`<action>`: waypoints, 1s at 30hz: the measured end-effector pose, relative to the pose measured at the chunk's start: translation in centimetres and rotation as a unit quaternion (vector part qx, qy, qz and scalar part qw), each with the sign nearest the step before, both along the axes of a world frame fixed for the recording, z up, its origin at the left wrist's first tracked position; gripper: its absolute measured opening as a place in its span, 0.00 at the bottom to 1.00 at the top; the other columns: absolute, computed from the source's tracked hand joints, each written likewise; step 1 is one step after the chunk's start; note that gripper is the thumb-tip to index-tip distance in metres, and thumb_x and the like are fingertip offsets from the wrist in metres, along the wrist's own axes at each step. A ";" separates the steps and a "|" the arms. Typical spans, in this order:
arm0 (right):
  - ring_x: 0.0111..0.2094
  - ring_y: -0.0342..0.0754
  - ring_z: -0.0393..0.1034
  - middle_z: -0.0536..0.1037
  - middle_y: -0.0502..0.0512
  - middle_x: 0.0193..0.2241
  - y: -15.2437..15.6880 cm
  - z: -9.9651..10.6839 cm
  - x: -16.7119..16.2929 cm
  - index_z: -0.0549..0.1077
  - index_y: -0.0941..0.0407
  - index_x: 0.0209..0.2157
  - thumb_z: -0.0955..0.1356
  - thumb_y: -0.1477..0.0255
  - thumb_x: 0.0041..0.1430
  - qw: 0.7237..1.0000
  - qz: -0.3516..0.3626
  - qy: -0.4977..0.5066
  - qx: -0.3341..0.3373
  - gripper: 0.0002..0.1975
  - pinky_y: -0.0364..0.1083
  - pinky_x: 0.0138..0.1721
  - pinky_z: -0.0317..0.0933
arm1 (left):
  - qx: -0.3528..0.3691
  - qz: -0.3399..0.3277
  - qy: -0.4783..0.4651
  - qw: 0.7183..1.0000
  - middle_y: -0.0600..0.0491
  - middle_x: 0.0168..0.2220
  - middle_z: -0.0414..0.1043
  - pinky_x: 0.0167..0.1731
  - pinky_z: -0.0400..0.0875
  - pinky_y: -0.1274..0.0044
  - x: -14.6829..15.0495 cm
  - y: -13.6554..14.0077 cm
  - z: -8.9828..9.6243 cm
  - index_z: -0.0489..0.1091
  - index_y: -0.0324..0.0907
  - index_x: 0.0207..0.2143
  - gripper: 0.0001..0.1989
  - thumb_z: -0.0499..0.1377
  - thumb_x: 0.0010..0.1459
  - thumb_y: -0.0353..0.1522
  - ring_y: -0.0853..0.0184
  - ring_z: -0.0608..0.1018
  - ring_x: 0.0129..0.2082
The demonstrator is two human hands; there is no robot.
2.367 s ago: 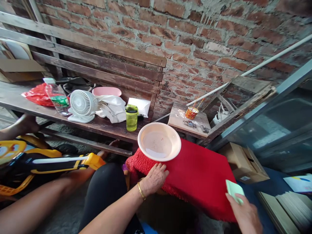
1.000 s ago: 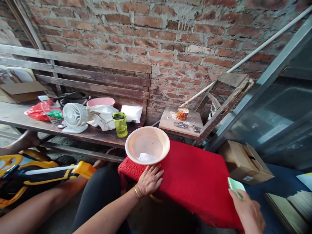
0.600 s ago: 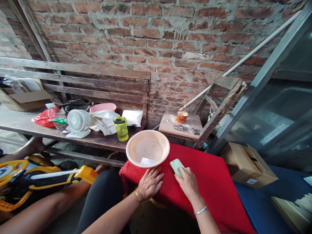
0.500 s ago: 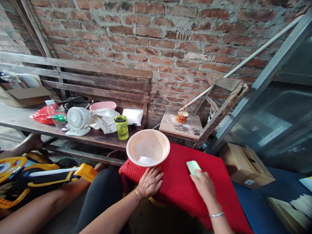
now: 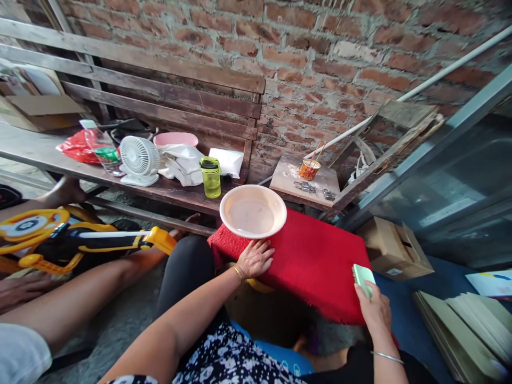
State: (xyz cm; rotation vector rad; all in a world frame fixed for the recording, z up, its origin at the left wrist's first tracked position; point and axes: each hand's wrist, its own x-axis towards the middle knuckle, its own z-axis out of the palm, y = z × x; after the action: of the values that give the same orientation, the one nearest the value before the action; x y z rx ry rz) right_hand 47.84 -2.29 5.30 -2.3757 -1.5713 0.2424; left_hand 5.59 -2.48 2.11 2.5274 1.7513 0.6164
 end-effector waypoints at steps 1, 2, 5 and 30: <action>0.48 0.65 0.73 0.78 0.71 0.40 0.1 -0.1 0.0 0.73 0.60 0.57 0.55 0.46 0.58 1.000 0.001 -0.006 -0.003 0.40 0.58 0.52 0.66 | 0.003 -0.001 -0.001 1.000 0.48 0.62 0.72 0.66 0.59 0.60 0.0 0.0 -0.1 0.75 0.50 0.57 0.18 0.58 0.68 0.39 0.54 0.71 0.63; 0.48 0.65 0.74 0.79 0.70 0.40 0.2 -0.2 0.1 0.72 0.60 0.57 0.55 0.47 0.58 1.000 0.003 -0.008 -0.007 0.39 0.58 0.52 0.67 | 0.006 -0.001 -0.002 1.000 0.48 0.62 0.72 0.65 0.59 0.60 0.0 0.1 -0.2 0.75 0.50 0.57 0.18 0.58 0.68 0.39 0.54 0.71 0.63; 0.48 0.64 0.75 0.79 0.68 0.39 0.5 -0.1 0.2 0.71 0.59 0.57 0.57 0.47 0.59 1.000 0.006 -0.018 -0.024 0.37 0.57 0.52 0.67 | 0.013 0.003 -0.004 1.000 0.49 0.62 0.72 0.65 0.59 0.61 0.1 0.2 -0.6 0.75 0.51 0.57 0.18 0.58 0.68 0.39 0.55 0.72 0.63; 0.48 0.54 0.75 0.77 0.54 0.44 9.3 0.9 -20.0 0.79 0.45 0.50 0.70 0.63 0.58 0.970 0.238 0.045 0.020 0.19 0.48 0.53 0.65 | 0.201 0.008 -0.010 0.979 0.51 0.57 0.77 0.63 0.57 0.67 -0.2 0.7 -4.4 0.77 0.52 0.53 0.16 0.59 0.66 0.40 0.59 0.77 0.57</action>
State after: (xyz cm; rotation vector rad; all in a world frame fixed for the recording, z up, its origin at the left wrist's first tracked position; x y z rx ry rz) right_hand 27.88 7.02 6.23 -1.8938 -2.0564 0.4053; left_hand 5.41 -1.76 -2.26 2.7394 1.7963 1.0949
